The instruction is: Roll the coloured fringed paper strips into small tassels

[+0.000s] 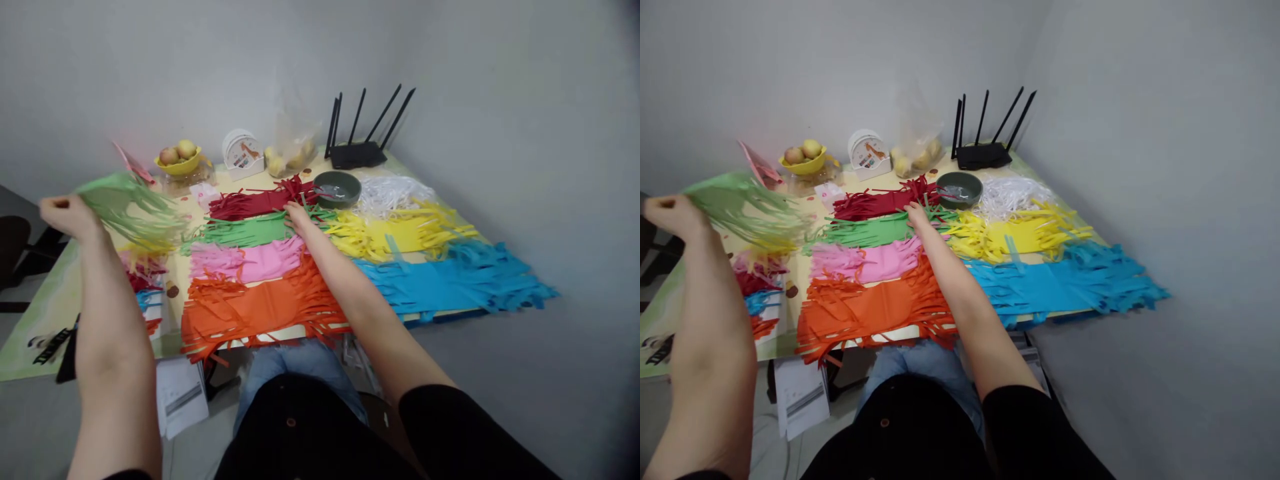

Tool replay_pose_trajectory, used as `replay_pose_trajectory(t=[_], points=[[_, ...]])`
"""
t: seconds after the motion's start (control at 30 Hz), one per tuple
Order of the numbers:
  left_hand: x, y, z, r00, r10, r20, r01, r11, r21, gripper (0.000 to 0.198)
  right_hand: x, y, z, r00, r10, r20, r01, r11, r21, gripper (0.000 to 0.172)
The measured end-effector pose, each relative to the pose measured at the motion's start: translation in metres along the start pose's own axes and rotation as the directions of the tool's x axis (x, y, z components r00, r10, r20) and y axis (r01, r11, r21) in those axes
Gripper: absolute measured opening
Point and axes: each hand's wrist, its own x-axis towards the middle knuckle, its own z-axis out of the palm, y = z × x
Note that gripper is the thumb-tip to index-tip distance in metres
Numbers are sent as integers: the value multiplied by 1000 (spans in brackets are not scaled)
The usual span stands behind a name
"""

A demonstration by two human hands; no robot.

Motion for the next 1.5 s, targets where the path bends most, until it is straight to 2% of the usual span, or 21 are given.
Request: replay_pose_trajectory(t=[0.07,0.1,0.17,0.2,0.27,0.3,0.37,0.43,0.47,0.5,0.57,0.63,0.67,0.8,0.83,0.87,1.0,1.07,1.17,1.3,1.5], points=[[-1,27,-24,986,56,-157,-40,994,100,17,-8,-9,-8,1000,24,-4,-24,999,-28,37],[-9,42,-34,979,147,-144,-121,977,174,8,-13,-17,-12,1000,29,-9,-30,998,-49,36],[-36,75,-49,958,265,110,-287,901,325,13,-27,-38,-21,1000,-6,-21,4,996,-89,33],[-54,89,-54,923,287,257,-369,850,375,18,-37,-52,-25,999,-37,-27,34,994,-102,31],[-91,113,-55,805,336,488,-540,756,370,22,-62,-82,-27,985,-166,-53,160,981,-107,34],[-108,121,-53,760,342,553,-582,737,344,23,-76,-97,-25,959,-275,-70,268,958,-102,39],[-139,133,-47,700,348,624,-611,744,270,25,-102,-123,-17,795,-593,-125,580,804,-131,59],[-160,138,-43,660,360,660,-606,774,184,29,-120,-138,-7,668,-732,-135,714,682,-159,73],[-168,139,-42,636,370,677,-601,788,133,30,-125,-141,-3,654,-745,-130,725,666,-173,73],[-173,140,-43,611,379,695,-589,804,80,30,-128,-142,-2,669,-733,-123,710,679,-188,67],[-176,138,-47,559,389,732,-537,843,-38,27,-128,-140,-7,740,-666,-95,639,740,-210,48],[-173,134,-54,530,399,748,-444,882,-156,23,-126,-137,-23,800,-599,-33,586,793,-166,32],[-170,131,-56,514,405,756,-391,895,-214,22,-126,-137,-32,810,-586,2,582,804,-116,27],[-163,122,-60,395,391,831,-201,920,-337,26,-128,-141,-70,760,-650,33,646,759,77,18],[-163,120,-59,382,367,848,-145,930,-338,28,-129,-141,-77,753,-658,33,653,752,85,16],[-163,118,-59,389,342,855,-91,938,-334,30,-130,-141,-83,755,-653,55,649,757,82,15],[-170,110,-55,467,291,835,88,924,-371,29,-132,-132,-92,799,-579,164,575,815,74,17],[-173,104,-53,499,279,820,201,884,-422,27,-136,-126,-93,807,-582,101,566,811,148,19],[-179,97,-52,539,258,802,389,768,-509,22,-144,-120,-91,799,-601,13,569,763,306,22],[-189,106,-60,529,229,817,534,658,-531,10,-153,-114,-90,811,-584,41,501,728,469,28],[-194,116,-70,502,165,849,612,625,-484,9,-153,-108,-93,810,-585,46,483,709,513,27]])
